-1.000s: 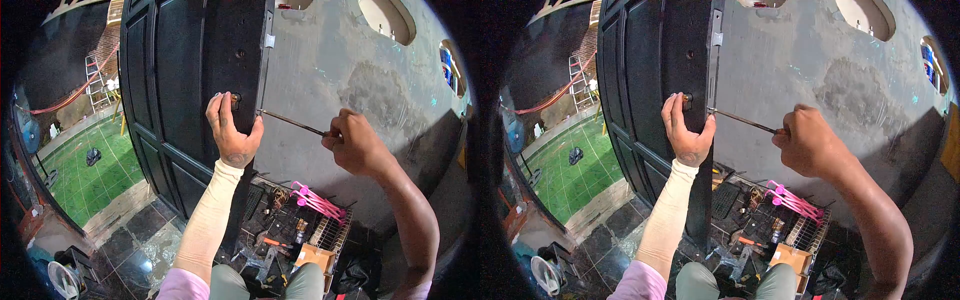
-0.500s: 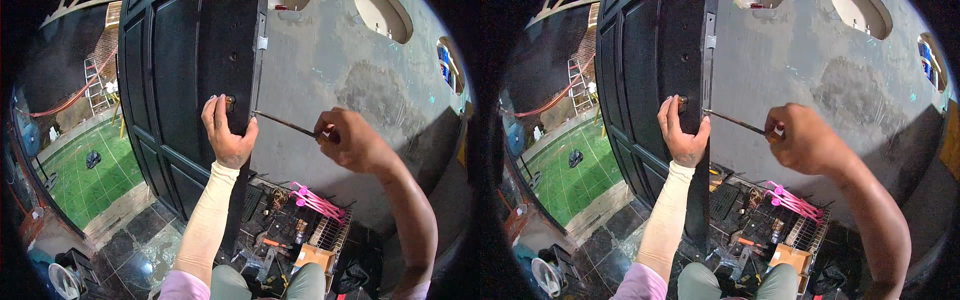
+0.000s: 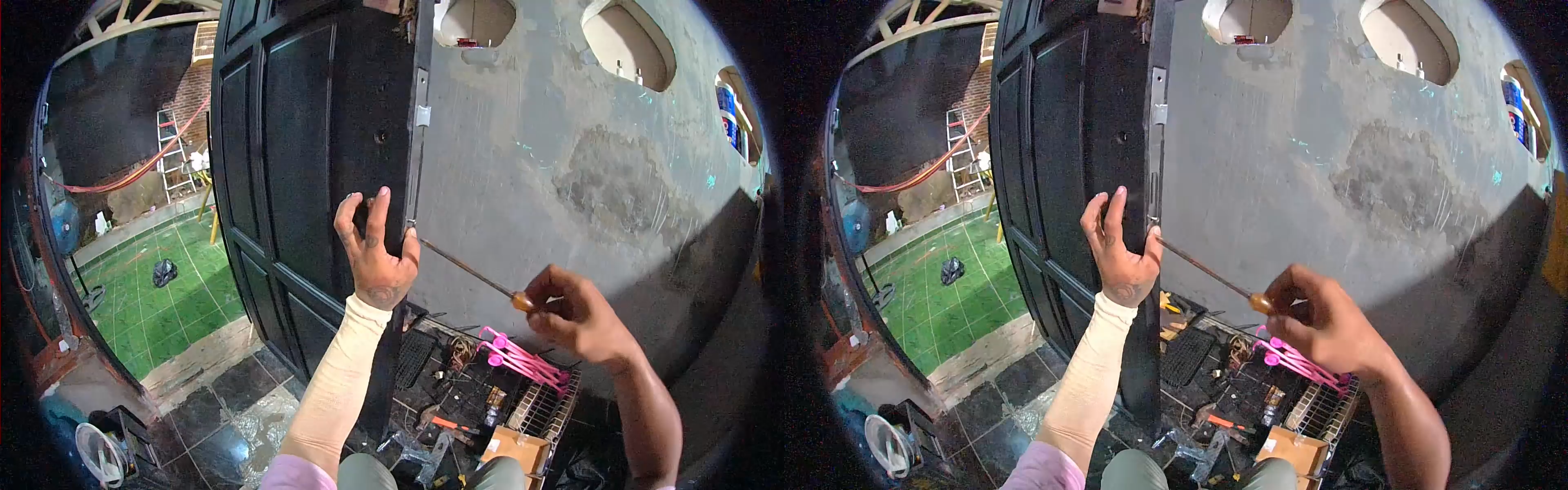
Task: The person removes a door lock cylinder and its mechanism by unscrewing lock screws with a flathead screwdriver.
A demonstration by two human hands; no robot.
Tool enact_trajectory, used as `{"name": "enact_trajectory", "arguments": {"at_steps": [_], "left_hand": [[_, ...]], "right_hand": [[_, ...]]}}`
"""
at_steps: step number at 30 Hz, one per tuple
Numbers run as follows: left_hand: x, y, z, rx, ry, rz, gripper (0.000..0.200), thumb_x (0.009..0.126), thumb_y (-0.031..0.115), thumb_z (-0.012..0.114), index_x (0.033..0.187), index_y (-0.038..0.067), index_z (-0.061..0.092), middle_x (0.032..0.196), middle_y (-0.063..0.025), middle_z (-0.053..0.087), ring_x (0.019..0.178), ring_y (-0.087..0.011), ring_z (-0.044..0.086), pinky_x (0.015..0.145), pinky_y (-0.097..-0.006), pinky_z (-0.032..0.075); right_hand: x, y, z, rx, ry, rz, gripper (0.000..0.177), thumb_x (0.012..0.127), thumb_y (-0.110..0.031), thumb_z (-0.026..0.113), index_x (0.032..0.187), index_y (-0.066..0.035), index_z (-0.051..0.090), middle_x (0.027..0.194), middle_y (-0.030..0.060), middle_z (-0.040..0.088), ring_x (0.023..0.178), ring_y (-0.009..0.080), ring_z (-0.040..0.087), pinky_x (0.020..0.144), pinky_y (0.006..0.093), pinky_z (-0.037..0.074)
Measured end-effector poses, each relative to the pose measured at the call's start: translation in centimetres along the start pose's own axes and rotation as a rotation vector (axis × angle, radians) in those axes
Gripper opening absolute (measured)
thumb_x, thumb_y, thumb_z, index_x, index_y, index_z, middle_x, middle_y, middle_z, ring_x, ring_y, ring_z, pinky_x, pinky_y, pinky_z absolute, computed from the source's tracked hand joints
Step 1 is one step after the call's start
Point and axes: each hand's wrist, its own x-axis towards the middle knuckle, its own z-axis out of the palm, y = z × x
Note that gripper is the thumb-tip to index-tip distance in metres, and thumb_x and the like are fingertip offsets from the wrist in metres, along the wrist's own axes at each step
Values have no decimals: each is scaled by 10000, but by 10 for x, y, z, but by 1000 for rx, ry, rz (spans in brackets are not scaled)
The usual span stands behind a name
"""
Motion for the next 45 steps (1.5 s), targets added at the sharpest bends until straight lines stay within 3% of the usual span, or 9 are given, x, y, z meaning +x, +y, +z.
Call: {"name": "enact_trajectory", "arguments": {"at_steps": [3,4,8,12,31,34,40,43,45], "left_hand": [[11,4,1,17,-32,49,738,750,84,749,1429,119,464,1405,-202,335,1336,-398,352,1100,-508,344],[14,2,0,46,-61,63,719,754,90,751,1420,130,484,1414,-200,335,1340,-398,351,1101,-509,343],[9,-7,5,20,-47,64,653,777,107,749,1395,164,545,1442,-169,351,1367,-388,341,1115,-505,330],[7,-4,4,-19,-35,36,627,806,108,742,1399,154,544,1450,-160,362,1383,-375,336,1123,-492,332],[4,-4,3,-8,-34,23,622,794,96,712,1395,157,562,1456,-159,386,1380,-375,346,1153,-497,294],[5,-3,0,-11,-43,6,625,790,94,707,1395,149,561,1458,-158,387,1384,-375,341,1153,-498,294],[6,-2,-4,-28,-34,5,622,790,105,714,1392,129,561,1444,-155,407,1385,-367,350,1152,-492,299],[6,-3,-4,-32,-30,-3,614,794,109,718,1388,125,564,1439,-154,416,1380,-362,361,1151,-491,302],[5,-2,-5,-38,-28,-13,609,797,110,720,1386,126,566,1438,-153,416,1380,-361,363,1148,-491,306]], "right_hand": [[0,22,5,353,124,-49,171,892,4,656,1056,39,622,860,43,628,777,76,584,676,227,479],[5,27,9,381,182,-79,127,901,-9,643,1021,32,638,783,24,613,666,58,551,565,207,436],[20,57,28,472,320,-212,109,929,-70,629,978,28,631,750,48,613,564,73,520,470,227,416],[29,64,35,593,523,-237,90,938,-62,609,966,23,598,820,109,643,546,97,542,471,259,476],[41,71,52,628,539,-284,105,958,-73,593,990,27,589,821,108,629,557,110,556,463,267,474],[39,72,51,599,515,-286,95,954,-64,593,995,22,592,824,98,624,573,106,558,468,266,479],[29,66,44,161,479,-452,144,940,-72,618,1020,45,593,876,51,602,740,58,537,633,217,465],[25,51,43,146,454,-463,162,933,-79,642,1005,59,594,904,37,589,778,49,508,666,205,428],[21,29,42,225,471,-275,197,953,-143,636,992,48,605,831,26,567,715,51,493,611,211,405]]}}
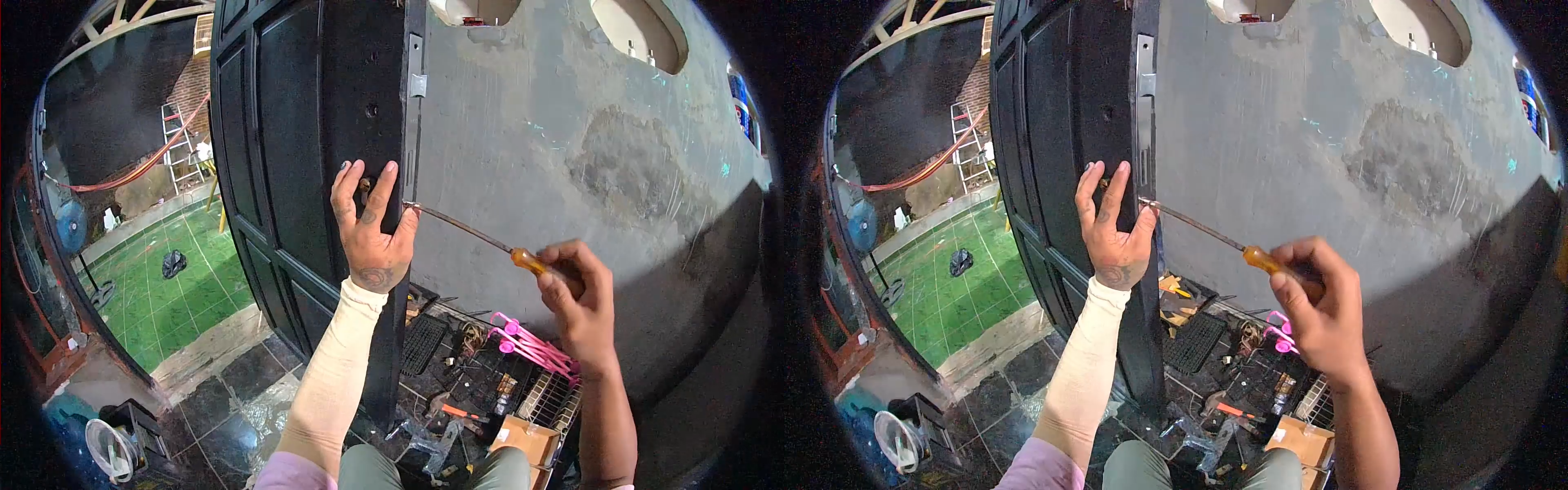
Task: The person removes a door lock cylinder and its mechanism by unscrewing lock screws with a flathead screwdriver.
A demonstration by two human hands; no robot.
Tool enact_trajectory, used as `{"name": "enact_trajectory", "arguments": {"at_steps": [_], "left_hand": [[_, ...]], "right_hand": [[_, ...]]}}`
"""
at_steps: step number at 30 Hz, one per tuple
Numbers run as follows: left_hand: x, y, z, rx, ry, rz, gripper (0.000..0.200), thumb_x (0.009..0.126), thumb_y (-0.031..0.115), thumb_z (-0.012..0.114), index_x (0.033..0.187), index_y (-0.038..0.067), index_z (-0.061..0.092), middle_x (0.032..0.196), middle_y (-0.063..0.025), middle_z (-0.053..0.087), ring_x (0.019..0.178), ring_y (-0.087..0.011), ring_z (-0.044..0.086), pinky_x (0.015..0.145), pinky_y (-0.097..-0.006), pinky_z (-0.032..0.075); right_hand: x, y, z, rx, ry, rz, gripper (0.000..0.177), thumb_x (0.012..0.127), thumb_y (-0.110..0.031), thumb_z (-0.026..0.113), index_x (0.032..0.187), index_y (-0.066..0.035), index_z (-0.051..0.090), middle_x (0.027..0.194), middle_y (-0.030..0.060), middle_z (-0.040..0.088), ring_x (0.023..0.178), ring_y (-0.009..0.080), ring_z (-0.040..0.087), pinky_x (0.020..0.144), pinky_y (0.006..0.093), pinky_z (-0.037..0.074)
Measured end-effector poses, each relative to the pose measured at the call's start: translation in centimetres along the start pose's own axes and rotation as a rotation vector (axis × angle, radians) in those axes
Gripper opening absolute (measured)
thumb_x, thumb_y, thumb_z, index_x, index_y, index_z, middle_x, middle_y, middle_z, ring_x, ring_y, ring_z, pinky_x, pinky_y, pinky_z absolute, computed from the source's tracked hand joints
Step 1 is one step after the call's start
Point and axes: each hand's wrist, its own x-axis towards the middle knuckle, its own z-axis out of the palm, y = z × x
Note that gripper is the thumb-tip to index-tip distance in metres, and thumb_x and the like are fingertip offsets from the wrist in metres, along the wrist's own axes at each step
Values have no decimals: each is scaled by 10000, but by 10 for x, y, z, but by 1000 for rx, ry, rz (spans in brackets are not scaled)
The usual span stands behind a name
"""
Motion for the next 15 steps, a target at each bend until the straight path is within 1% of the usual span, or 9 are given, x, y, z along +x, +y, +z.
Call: {"name": "enact_trajectory", "arguments": {"at_steps": [1,4,5,8,9,12,13,15], "left_hand": [[0,0,0,-3,1,-2,606,799,110,721,1385,127,568,1438,-152,417,1379,-361,364,1147,-491,309],[1,1,-1,-3,7,9,615,792,98,725,1386,130,567,1437,-150,416,1378,-360,367,1144,-491,315],[0,1,-1,-6,13,8,616,789,95,728,1383,127,569,1434,-150,419,1376,-361,369,1143,-490,317],[0,0,0,-15,26,14,613,780,85,735,1372,118,579,1424,-149,430,1370,-360,380,1140,-486,321],[0,0,0,-16,30,21,610,776,82,737,1366,114,583,1419,-148,435,1367,-358,384,1139,-484,323],[1,1,-1,-4,27,9,593,772,82,746,1346,103,598,1404,-143,453,1359,-349,399,1135,-475,330],[1,1,-1,3,21,1,586,771,84,749,1339,99,603,1399,-141,459,1356,-346,404,1133,-471,333],[1,2,0,7,37,10,585,768,93,761,1332,98,607,1394,-137,465,1353,-339,410,1128,-465,340]], "right_hand": [[2,-9,1,16,23,96,219,963,-175,633,985,42,610,795,20,555,683,52,485,584,214,394],[13,-21,-13,147,-52,434,334,988,-309,607,979,24,623,676,-19,491,549,49,415,483,225,320],[16,-27,-10,-12,15,474,402,1004,-385,566,960,8,637,606,-53,425,456,51,328,422,242,248],[29,-37,-15,-109,-27,512,393,1004,-374,572,931,7,635,603,-51,425,442,40,298,409,238,223],[32,-35,-14,-141,-7,483,359,995,-327,592,911,20,629,595,-48,419,464,67,353,430,258,281],[31,-7,-14,-389,-88,-105,286,978,-245,624,906,32,622,578,-16,395,537,97,437,488,300,361],[21,-20,-9,-483,-51,-79,141,908,-115,687,938,15,644,622,37,428,626,160,510,569,323,408],[20,-16,-7,-667,-11,-336,134,854,-67,715,967,-14,666,679,66,461,653,195,528,590,326,423]]}}
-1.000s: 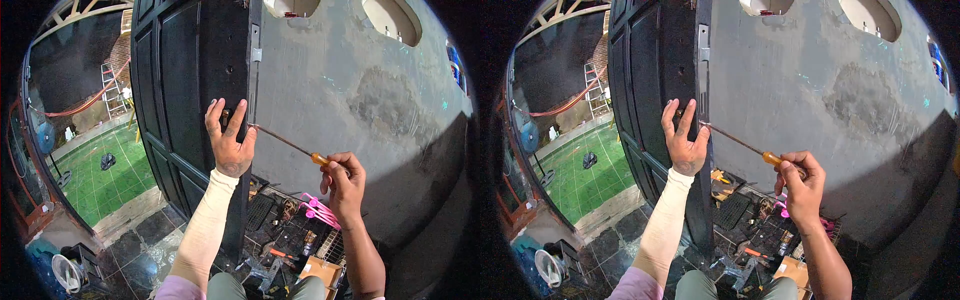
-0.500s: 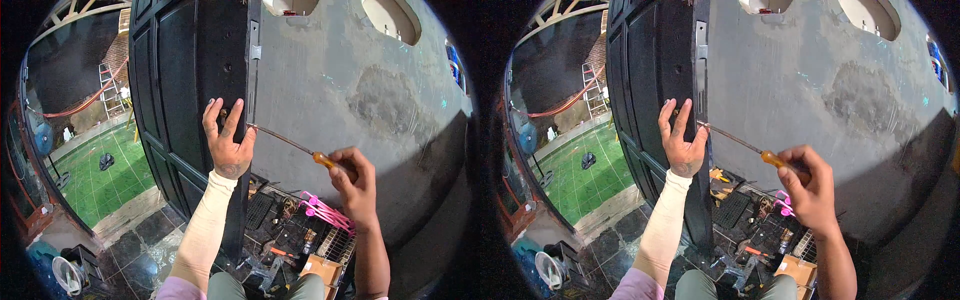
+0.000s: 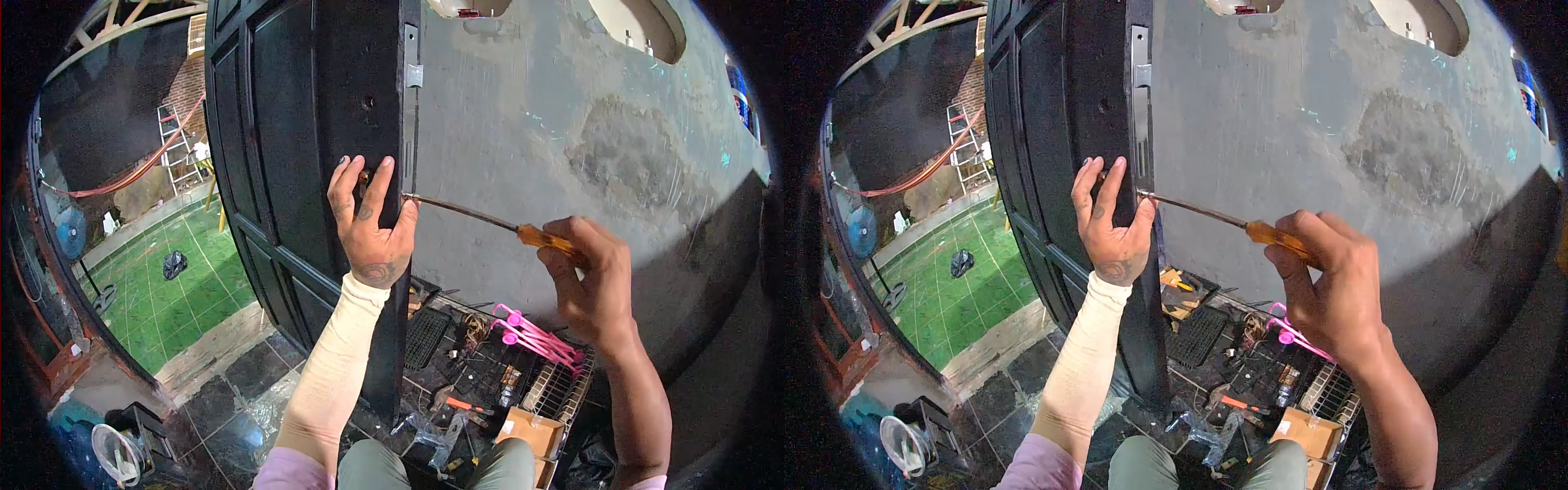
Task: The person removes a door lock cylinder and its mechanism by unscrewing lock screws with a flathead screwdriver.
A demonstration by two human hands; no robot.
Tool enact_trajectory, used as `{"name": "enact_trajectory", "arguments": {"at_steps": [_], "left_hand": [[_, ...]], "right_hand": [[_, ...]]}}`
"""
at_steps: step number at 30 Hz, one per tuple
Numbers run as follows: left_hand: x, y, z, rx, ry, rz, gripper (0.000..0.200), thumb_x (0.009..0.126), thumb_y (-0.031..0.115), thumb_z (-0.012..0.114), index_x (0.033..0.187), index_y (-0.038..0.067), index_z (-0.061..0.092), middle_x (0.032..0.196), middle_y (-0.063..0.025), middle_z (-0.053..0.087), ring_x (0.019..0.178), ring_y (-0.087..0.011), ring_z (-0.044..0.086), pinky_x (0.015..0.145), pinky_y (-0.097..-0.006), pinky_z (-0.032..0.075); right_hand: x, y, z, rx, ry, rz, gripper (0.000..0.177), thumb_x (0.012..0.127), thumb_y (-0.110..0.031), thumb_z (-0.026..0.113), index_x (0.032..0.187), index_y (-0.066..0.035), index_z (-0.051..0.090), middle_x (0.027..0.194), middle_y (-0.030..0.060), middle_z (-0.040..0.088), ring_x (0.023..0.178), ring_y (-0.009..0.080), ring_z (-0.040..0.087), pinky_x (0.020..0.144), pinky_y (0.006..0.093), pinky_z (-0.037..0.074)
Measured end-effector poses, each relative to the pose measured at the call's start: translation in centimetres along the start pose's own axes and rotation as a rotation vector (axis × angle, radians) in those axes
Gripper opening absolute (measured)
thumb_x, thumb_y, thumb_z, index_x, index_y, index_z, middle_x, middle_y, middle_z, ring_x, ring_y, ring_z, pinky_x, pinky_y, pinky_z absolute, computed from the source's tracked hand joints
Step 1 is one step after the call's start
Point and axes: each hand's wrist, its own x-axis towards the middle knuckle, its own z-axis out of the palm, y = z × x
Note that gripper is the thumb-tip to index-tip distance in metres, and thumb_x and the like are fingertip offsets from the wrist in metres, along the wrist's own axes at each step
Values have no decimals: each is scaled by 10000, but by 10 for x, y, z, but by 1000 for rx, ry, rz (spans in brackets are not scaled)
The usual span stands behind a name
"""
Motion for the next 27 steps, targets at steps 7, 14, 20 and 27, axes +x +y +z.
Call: {"name": "enact_trajectory", "arguments": {"at_steps": [7,14,20,27], "left_hand": [[-2,1,-1,3,-11,-33,597,761,117,783,1331,94,605,1387,-139,472,1348,-332,419,1117,-458,356],[-2,0,-7,-23,-7,-45,602,774,128,770,1343,76,580,1375,-140,470,1344,-331,418,1121,-460,347],[0,2,-10,-34,-8,-70,621,768,126,776,1346,55,561,1363,-147,474,1337,-335,421,1122,-459,347],[0,1,-11,-13,-24,-61,629,769,134,782,1350,65,551,1367,-140,459,1348,-334,406,1118,-467,352]], "right_hand": [[-7,-6,10,420,169,115,289,866,-91,736,1132,-24,648,825,45,534,727,100,524,617,238,429],[6,-21,-10,51,8,329,244,981,-181,620,976,63,629,743,106,582,677,190,599,669,325,494],[-7,-34,-3,246,133,161,182,886,-87,719,1001,32,645,843,114,506,780,142,548,676,316,468],[-3,-26,-6,39,20,355,192,919,-124,693,946,57,636,742,115,480,702,122,506,599,302,419]]}}
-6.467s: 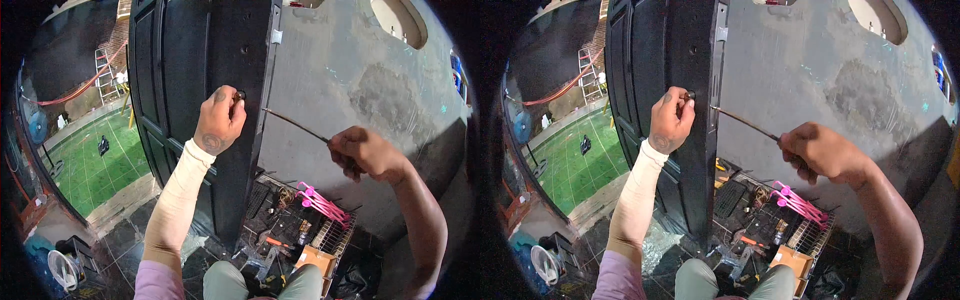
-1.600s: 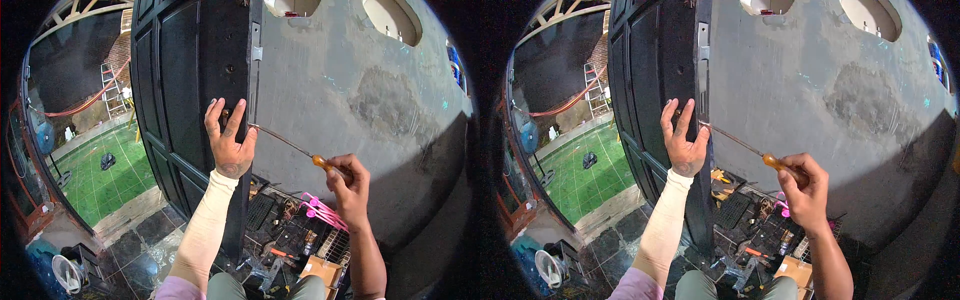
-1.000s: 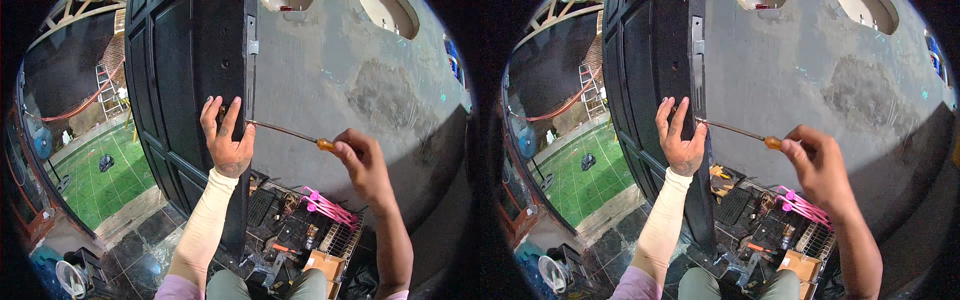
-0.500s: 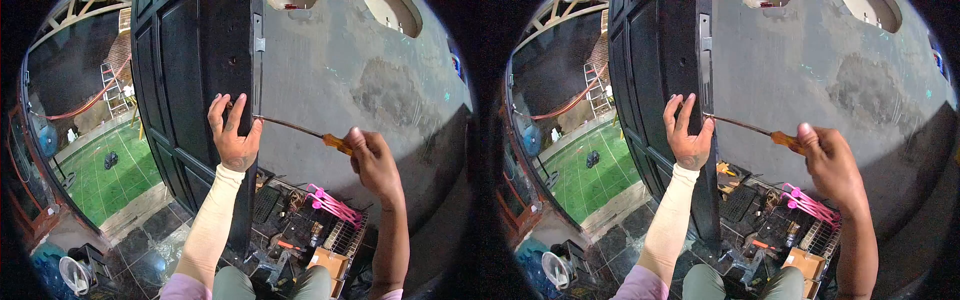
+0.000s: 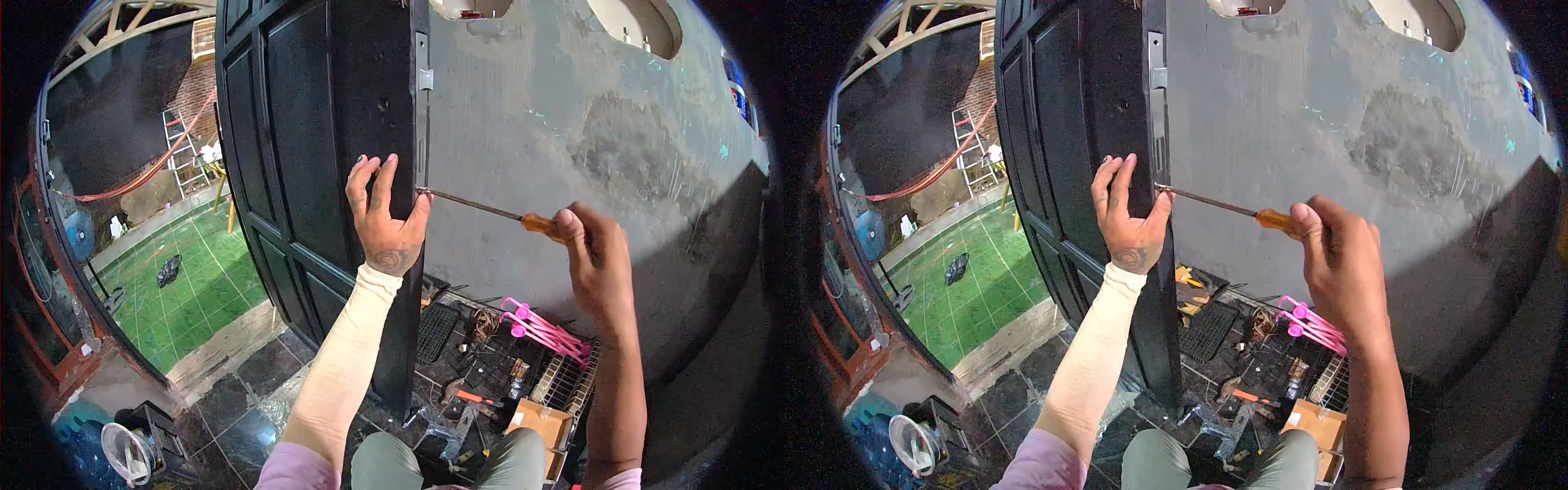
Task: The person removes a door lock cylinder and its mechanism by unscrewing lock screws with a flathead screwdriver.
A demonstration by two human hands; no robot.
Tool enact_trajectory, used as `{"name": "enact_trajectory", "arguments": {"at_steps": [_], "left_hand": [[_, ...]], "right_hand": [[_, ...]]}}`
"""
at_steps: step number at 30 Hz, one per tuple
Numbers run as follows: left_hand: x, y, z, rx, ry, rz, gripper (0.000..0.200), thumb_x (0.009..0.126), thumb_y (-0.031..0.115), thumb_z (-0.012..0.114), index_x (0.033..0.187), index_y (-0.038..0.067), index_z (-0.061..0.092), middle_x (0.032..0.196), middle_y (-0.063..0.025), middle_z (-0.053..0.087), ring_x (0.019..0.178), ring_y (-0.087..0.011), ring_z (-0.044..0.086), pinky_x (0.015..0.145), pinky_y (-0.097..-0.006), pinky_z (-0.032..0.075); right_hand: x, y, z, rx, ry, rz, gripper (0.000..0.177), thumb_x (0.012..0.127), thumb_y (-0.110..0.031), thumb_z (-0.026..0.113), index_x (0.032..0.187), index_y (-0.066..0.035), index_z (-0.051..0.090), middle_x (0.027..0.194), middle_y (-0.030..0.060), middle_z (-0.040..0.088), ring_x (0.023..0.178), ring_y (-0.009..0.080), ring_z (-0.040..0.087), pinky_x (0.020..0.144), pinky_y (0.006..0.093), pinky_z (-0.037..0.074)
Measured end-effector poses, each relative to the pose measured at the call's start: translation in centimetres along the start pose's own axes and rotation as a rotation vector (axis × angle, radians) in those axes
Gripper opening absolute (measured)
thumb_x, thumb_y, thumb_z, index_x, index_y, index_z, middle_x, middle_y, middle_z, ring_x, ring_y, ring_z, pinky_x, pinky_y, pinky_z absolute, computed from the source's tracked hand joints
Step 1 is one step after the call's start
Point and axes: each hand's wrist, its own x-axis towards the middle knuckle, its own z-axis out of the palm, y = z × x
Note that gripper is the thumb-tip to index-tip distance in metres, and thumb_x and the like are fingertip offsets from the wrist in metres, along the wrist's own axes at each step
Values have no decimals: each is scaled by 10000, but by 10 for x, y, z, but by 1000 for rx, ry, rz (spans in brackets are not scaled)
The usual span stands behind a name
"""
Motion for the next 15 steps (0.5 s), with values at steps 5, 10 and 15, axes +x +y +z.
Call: {"name": "enact_trajectory", "arguments": {"at_steps": [5,10,15], "left_hand": [[0,-1,-1,-27,-6,-18,642,766,156,791,1353,67,547,1360,-135,448,1352,-332,400,1122,-469,347],[1,3,-8,-14,-39,-33,649,770,165,794,1357,63,538,1362,-134,440,1350,-332,399,1124,-471,345],[2,5,-11,18,-62,-39,671,772,169,794,1376,69,517,1368,-142,432,1354,-338,388,1119,-470,350]], "right_hand": [[4,25,18,355,151,-432,195,941,-147,679,993,33,626,821,55,515,731,113,519,627,284,445],[-5,2,3,531,-26,181,211,968,-167,648,1035,28,602,852,1,475,741,85,491,626,246,427],[-2,27,10,399,36,-257,204,952,-148,653,1041,16,571,780,7,460,698,95,455,655,228,402]]}}
